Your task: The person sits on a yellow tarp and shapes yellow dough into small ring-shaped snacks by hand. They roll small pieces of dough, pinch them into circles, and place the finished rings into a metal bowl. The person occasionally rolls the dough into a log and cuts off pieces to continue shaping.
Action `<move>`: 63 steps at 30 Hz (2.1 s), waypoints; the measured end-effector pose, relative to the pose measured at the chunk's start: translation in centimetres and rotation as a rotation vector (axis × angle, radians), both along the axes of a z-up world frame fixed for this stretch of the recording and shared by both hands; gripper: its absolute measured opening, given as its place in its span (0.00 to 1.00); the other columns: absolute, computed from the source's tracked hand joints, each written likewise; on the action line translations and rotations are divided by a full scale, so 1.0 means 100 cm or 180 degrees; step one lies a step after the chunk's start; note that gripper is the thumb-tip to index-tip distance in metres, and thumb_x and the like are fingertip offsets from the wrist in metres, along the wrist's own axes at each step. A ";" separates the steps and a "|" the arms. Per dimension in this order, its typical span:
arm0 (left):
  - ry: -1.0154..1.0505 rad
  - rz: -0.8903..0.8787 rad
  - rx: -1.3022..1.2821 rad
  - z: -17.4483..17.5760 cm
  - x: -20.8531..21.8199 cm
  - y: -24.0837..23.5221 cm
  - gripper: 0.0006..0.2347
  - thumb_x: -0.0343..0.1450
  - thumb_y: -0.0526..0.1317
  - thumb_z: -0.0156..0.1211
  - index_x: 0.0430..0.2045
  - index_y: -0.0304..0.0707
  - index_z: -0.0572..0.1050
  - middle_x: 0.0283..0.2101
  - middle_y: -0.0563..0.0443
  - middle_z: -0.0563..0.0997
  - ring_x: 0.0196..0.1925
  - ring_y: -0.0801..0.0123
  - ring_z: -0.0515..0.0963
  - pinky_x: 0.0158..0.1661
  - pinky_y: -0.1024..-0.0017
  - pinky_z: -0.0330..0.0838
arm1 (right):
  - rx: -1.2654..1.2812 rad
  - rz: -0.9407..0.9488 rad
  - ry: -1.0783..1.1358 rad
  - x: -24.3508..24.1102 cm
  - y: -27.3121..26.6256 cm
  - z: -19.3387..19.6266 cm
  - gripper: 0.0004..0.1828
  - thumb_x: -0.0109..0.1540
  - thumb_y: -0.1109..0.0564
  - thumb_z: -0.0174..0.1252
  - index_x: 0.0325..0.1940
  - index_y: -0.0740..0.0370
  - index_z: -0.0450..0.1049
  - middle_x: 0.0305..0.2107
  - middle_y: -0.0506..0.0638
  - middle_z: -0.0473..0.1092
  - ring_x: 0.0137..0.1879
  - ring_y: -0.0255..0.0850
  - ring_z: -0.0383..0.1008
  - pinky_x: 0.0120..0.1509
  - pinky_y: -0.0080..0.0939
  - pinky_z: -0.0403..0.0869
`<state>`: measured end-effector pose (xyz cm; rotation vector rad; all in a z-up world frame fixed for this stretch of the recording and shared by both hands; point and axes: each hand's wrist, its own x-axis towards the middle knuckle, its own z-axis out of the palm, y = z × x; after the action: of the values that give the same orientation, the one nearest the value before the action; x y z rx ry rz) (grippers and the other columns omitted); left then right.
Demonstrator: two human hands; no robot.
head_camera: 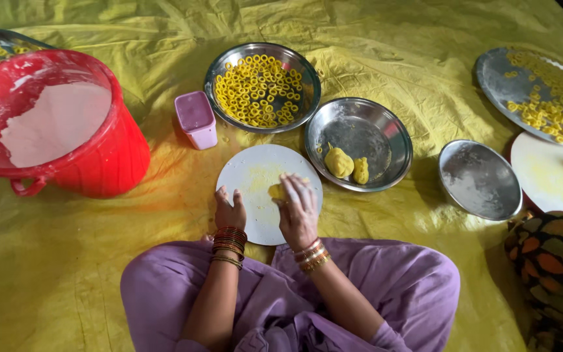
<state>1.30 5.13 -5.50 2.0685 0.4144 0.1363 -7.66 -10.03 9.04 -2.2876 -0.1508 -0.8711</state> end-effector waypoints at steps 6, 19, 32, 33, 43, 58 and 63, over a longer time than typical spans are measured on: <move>0.0017 0.0063 0.0083 -0.005 -0.002 -0.009 0.21 0.74 0.49 0.54 0.60 0.44 0.66 0.62 0.41 0.76 0.59 0.44 0.77 0.58 0.53 0.70 | -0.0458 -0.0734 -0.1089 -0.010 0.006 0.020 0.29 0.68 0.56 0.55 0.73 0.65 0.61 0.69 0.60 0.60 0.79 0.62 0.51 0.83 0.68 0.44; -0.1663 0.0219 -0.0930 0.061 -0.012 -0.005 0.18 0.75 0.38 0.54 0.59 0.32 0.69 0.58 0.34 0.77 0.61 0.52 0.78 0.60 0.60 0.72 | 0.1435 -0.0859 0.0545 0.059 -0.053 -0.095 0.16 0.66 0.60 0.56 0.58 0.53 0.75 0.54 0.52 0.76 0.61 0.47 0.76 0.65 0.48 0.70; 0.1315 -0.0151 0.1885 0.192 0.199 0.276 0.32 0.77 0.60 0.37 0.70 0.33 0.59 0.70 0.25 0.62 0.71 0.35 0.61 0.67 0.47 0.56 | 0.2867 -0.1598 0.1176 0.067 -0.030 -0.124 0.11 0.65 0.65 0.51 0.43 0.65 0.80 0.30 0.56 0.76 0.37 0.38 0.71 0.44 0.39 0.72; 0.1433 -0.0558 0.1901 0.176 0.214 0.285 0.31 0.78 0.59 0.34 0.68 0.35 0.67 0.71 0.27 0.66 0.73 0.36 0.63 0.69 0.48 0.57 | 0.2790 -0.1499 0.1058 0.068 -0.031 -0.120 0.11 0.64 0.65 0.52 0.43 0.65 0.80 0.32 0.54 0.77 0.38 0.37 0.73 0.46 0.38 0.72; 0.0815 0.0305 0.0931 0.133 0.239 0.344 0.18 0.75 0.46 0.45 0.55 0.33 0.72 0.55 0.37 0.74 0.55 0.51 0.71 0.52 0.55 0.65 | 0.2837 -0.1083 0.0934 0.067 -0.021 -0.105 0.10 0.63 0.65 0.51 0.42 0.66 0.78 0.37 0.54 0.79 0.44 0.40 0.79 0.52 0.38 0.75; 0.0420 0.0468 0.0445 0.140 0.221 0.347 0.07 0.71 0.27 0.54 0.39 0.32 0.79 0.35 0.51 0.84 0.32 0.71 0.82 0.32 0.66 0.77 | 0.3230 -0.0914 0.0805 0.068 -0.024 -0.112 0.10 0.62 0.67 0.51 0.42 0.67 0.78 0.38 0.53 0.79 0.45 0.38 0.77 0.53 0.38 0.74; 0.0585 0.0311 0.0694 0.141 0.226 0.338 0.08 0.72 0.27 0.54 0.39 0.33 0.79 0.36 0.50 0.84 0.33 0.69 0.82 0.34 0.66 0.77 | 0.3057 -0.1094 0.1149 0.065 -0.025 -0.108 0.10 0.63 0.66 0.52 0.43 0.66 0.80 0.34 0.56 0.77 0.41 0.41 0.75 0.49 0.40 0.74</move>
<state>23.85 38.91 8.61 2.2849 0.6376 0.0510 -1.17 -12.57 -1.75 -1.5134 0.6935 -0.4947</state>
